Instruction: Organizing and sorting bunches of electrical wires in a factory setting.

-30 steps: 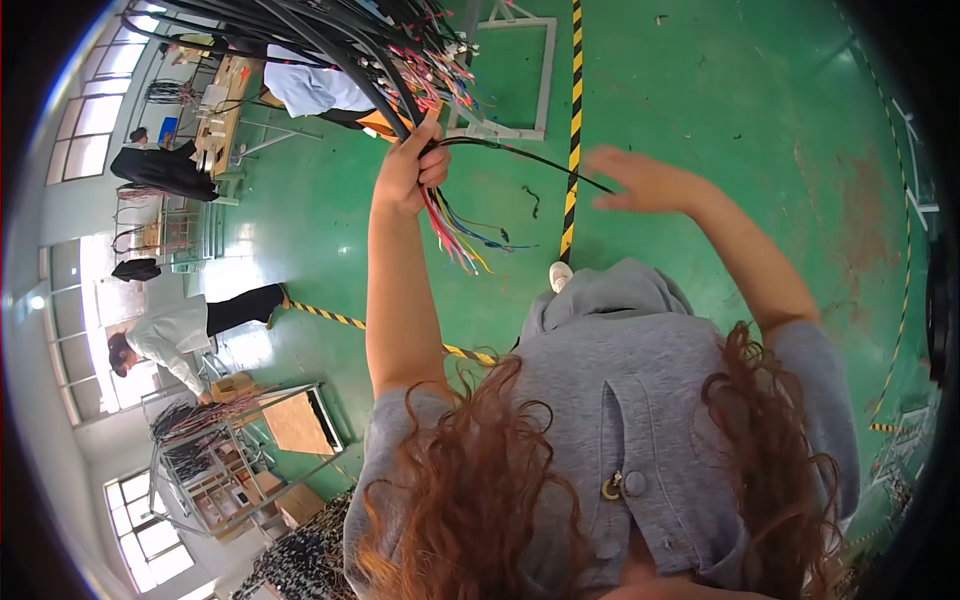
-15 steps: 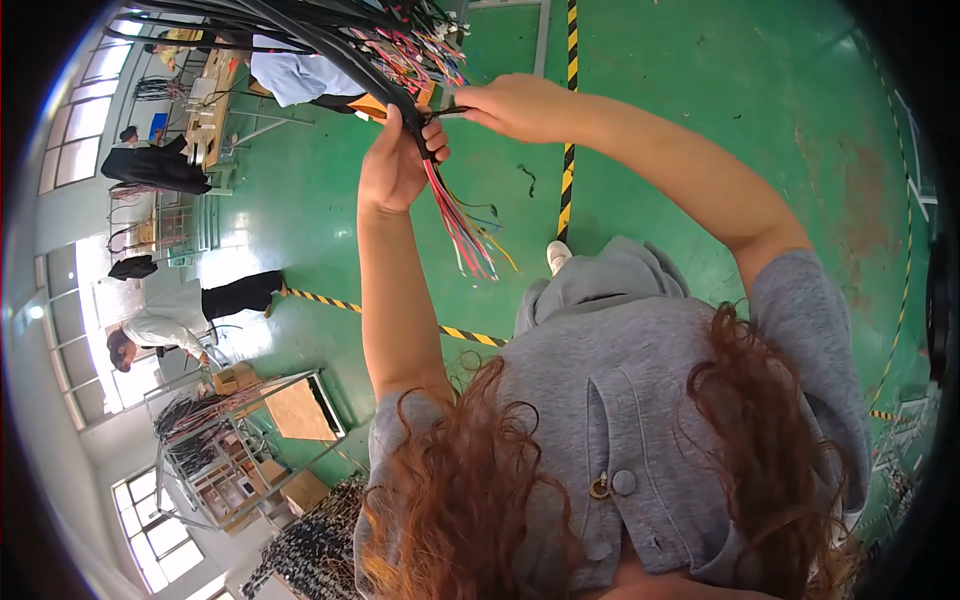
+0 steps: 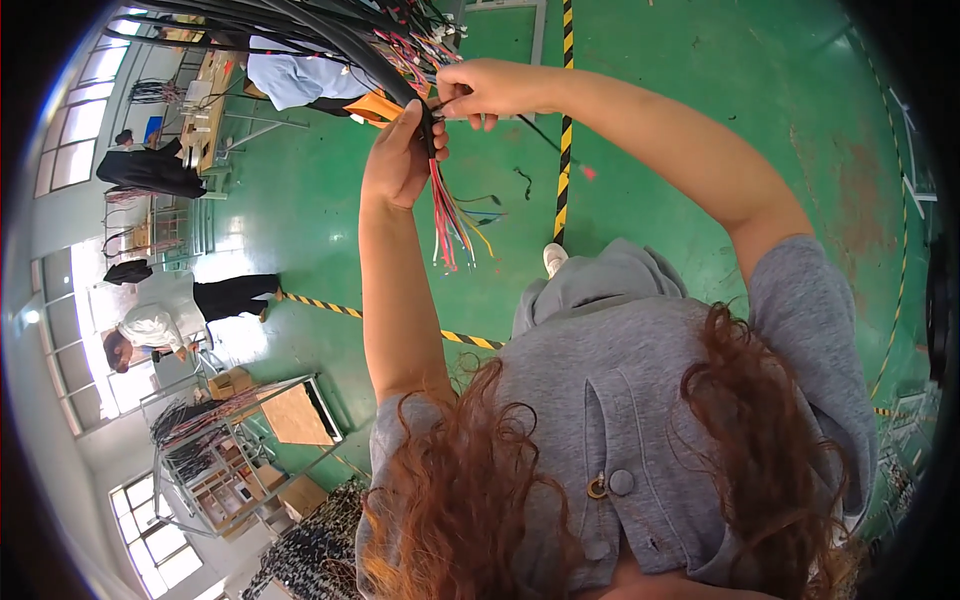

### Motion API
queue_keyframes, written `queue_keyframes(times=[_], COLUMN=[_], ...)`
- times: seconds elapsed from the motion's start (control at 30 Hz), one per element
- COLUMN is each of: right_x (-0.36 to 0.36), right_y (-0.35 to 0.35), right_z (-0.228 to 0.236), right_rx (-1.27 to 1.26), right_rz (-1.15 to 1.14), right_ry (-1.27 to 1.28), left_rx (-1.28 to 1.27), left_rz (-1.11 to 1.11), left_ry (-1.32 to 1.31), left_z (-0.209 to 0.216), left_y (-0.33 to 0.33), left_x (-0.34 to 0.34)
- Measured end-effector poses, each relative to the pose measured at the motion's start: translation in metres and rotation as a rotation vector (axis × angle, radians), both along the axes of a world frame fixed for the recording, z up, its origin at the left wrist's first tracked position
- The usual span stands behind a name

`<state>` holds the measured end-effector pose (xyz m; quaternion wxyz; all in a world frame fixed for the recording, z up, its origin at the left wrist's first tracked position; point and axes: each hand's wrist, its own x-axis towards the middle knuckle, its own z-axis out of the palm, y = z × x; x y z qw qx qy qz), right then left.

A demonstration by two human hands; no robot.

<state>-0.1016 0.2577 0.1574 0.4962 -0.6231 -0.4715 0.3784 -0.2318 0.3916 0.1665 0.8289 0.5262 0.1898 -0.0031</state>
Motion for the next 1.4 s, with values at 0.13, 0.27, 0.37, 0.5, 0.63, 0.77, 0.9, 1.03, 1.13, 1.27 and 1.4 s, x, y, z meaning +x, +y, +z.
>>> queue_keyframes(times=[0.13,0.27,0.37,0.5,0.63,0.77,0.9,1.03,1.13,1.27,1.4], right_x=[-0.002,0.001,0.004,0.014,0.025,0.035,0.035,0.035,0.035,0.028,0.029], right_y=[-0.003,-0.014,-0.024,-0.045,-0.068,-0.098,-0.123,-0.141,-0.148,-0.155,-0.163], right_z=[0.005,-0.011,-0.017,-0.028,-0.043,-0.046,-0.047,-0.049,-0.046,-0.046,-0.058], right_rx=[-0.048,-0.106,-0.131,-0.252,-0.440,-0.635,-0.653,-0.637,-0.670,-0.615,-0.456], right_rz=[0.042,0.102,0.142,0.008,0.210,0.369,0.374,0.343,0.281,0.215,0.257], right_ry=[-0.197,-0.400,-0.295,-0.103,0.016,0.127,0.158,0.154,0.086,-0.048,-0.013], left_rx=[0.045,0.107,0.206,0.205,0.170,0.170,0.125,0.146,0.180,0.231,0.147], left_rz=[0.072,0.142,0.207,0.292,0.206,0.170,0.147,0.129,0.107,0.101,0.051], left_ry=[0.027,0.009,0.102,0.173,0.161,0.231,0.265,0.282,0.301,0.321,0.315], left_z=[-0.010,-0.020,-0.027,-0.037,-0.056,-0.056,-0.054,-0.052,-0.052,-0.053,-0.052], left_y=[0.005,0.009,0.009,0.016,0.032,0.037,0.041,0.043,0.042,0.045,0.056], left_x=[0.000,0.003,0.014,0.025,0.025,0.029,0.030,0.028,0.028,0.024,0.018])
